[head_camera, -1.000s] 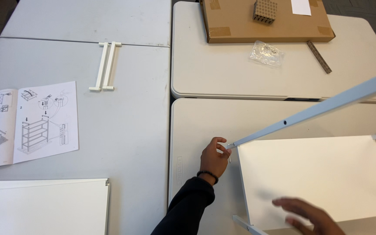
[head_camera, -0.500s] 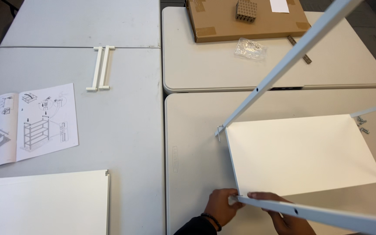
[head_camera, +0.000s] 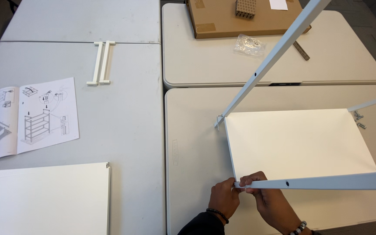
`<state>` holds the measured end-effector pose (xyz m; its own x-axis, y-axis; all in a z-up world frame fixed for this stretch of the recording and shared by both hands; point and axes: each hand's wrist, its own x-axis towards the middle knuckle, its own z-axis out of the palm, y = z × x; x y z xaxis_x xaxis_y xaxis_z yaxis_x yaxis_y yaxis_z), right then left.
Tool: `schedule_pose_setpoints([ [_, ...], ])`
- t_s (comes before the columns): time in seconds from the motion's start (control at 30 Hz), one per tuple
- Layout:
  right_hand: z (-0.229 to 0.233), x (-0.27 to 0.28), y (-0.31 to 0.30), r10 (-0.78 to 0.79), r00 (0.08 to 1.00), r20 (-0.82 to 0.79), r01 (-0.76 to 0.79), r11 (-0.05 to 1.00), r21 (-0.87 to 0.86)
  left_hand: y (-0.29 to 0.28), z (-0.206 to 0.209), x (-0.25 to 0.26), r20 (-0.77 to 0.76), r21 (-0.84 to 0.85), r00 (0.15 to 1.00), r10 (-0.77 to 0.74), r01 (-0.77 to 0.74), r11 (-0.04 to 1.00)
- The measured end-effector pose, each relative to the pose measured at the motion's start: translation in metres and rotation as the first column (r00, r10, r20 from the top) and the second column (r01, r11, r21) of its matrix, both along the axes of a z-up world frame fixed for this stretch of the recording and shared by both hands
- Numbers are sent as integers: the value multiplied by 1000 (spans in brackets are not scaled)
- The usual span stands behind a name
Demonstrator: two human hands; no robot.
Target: The person assembles a white metal shelving unit by inserting vertical poles into a base frame and securing them with screws. They use an Allen key to tighten the screws at multiple connection points.
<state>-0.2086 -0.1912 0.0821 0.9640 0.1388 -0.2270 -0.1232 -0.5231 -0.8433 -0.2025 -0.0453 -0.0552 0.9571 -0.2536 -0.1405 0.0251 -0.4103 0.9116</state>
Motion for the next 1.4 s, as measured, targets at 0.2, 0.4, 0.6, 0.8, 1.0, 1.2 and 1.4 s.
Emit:
schedule_pose_setpoints([
  [0.2,6,10,6,-46,998,-34,44,998,-49,-4,-11,4,27,91,999,-27,24,996],
  [0.4,2,7,4,-40,999,-6,40,999,4,3,0,6,-4,67,999,-49,49,997],
  [0.6,7,19,-22,112,993,-26,-112,994,2,30,14,29,-148,-44,974,-173,168,985],
  [0.8,37,95,-14,-93,990,-109,75,984,-159,58,11,111,-236,0,964,124,-127,992],
  [1.0,64,193,36,-185,981,65,186,982,-14,49,41,210,-368,-143,913,177,-243,959],
  [1.2,44,223,47,-132,983,124,141,988,-62,27,30,229,-481,-265,869,115,-268,926],
  [1.4,24,226,41,-123,983,135,140,983,-119,22,56,227,-534,-110,815,225,-330,937],
])
